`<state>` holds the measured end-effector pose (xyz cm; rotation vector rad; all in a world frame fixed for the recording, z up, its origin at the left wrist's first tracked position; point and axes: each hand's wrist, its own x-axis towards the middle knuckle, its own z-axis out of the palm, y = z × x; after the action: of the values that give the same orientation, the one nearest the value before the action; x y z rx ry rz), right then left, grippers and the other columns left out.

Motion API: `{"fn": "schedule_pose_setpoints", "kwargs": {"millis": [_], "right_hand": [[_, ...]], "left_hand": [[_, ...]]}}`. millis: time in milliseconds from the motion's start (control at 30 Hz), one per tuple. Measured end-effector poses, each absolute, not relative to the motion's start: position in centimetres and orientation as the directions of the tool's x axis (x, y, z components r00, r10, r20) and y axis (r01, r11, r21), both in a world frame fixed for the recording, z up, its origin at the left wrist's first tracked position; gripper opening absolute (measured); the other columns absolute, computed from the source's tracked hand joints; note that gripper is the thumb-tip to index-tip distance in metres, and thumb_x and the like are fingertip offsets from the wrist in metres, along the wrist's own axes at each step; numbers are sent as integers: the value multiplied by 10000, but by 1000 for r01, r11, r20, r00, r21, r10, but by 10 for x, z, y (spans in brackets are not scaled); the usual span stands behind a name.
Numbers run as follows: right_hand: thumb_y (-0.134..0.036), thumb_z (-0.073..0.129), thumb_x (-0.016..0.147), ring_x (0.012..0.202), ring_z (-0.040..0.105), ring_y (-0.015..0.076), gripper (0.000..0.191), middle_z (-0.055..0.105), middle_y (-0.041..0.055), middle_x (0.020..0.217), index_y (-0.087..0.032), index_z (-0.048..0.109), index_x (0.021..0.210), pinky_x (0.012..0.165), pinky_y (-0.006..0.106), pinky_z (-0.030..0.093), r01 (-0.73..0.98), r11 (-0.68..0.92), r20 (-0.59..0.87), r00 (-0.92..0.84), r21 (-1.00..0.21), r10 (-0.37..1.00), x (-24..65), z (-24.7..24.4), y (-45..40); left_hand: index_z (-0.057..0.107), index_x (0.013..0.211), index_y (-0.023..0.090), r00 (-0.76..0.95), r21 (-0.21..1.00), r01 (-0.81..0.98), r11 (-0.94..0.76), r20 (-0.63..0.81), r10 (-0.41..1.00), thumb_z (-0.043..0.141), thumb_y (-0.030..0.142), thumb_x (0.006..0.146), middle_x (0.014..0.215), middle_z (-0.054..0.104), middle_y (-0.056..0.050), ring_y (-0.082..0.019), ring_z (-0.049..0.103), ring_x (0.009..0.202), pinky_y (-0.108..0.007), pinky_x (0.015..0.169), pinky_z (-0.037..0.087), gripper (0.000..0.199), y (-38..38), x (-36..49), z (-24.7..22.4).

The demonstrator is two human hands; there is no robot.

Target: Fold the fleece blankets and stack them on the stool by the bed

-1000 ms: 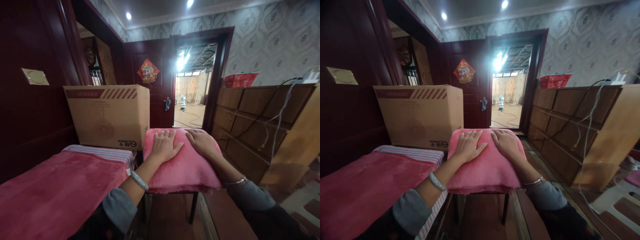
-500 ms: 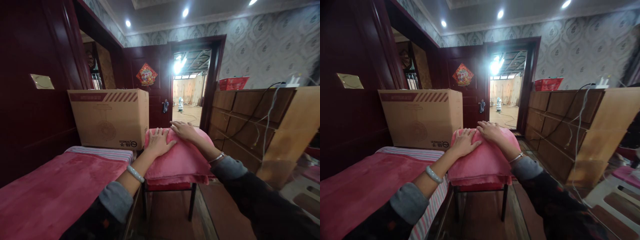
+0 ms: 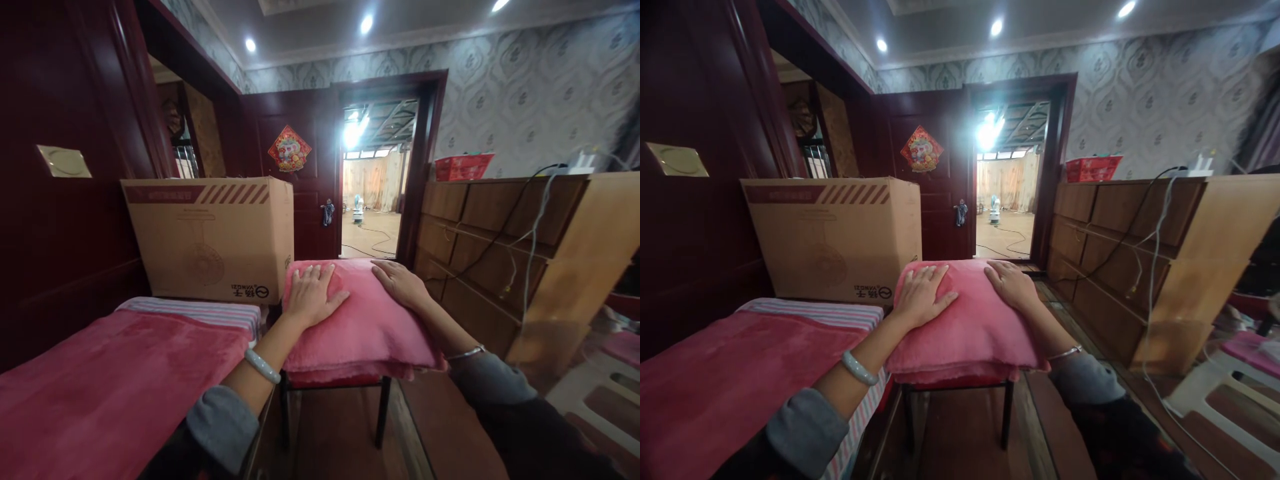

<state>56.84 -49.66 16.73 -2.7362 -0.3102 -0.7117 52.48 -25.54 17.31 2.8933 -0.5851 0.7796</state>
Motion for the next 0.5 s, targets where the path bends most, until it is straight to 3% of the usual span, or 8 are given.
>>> {"fn": "schedule_pose_setpoints", "kwargs": {"millis": [500], "right_hand": [[-467, 269, 1026, 1303, 519, 273, 518, 588, 64, 1405, -244, 604, 1352, 1065, 458, 424, 267, -932, 492, 863, -246, 117, 565, 170, -493]], "left_hand": [[283, 1553, 234, 744, -102, -453, -886, 504, -438, 384, 640, 944, 1580, 364, -140, -315, 306, 1454, -592, 1192, 152, 740, -234, 523, 169]]}}
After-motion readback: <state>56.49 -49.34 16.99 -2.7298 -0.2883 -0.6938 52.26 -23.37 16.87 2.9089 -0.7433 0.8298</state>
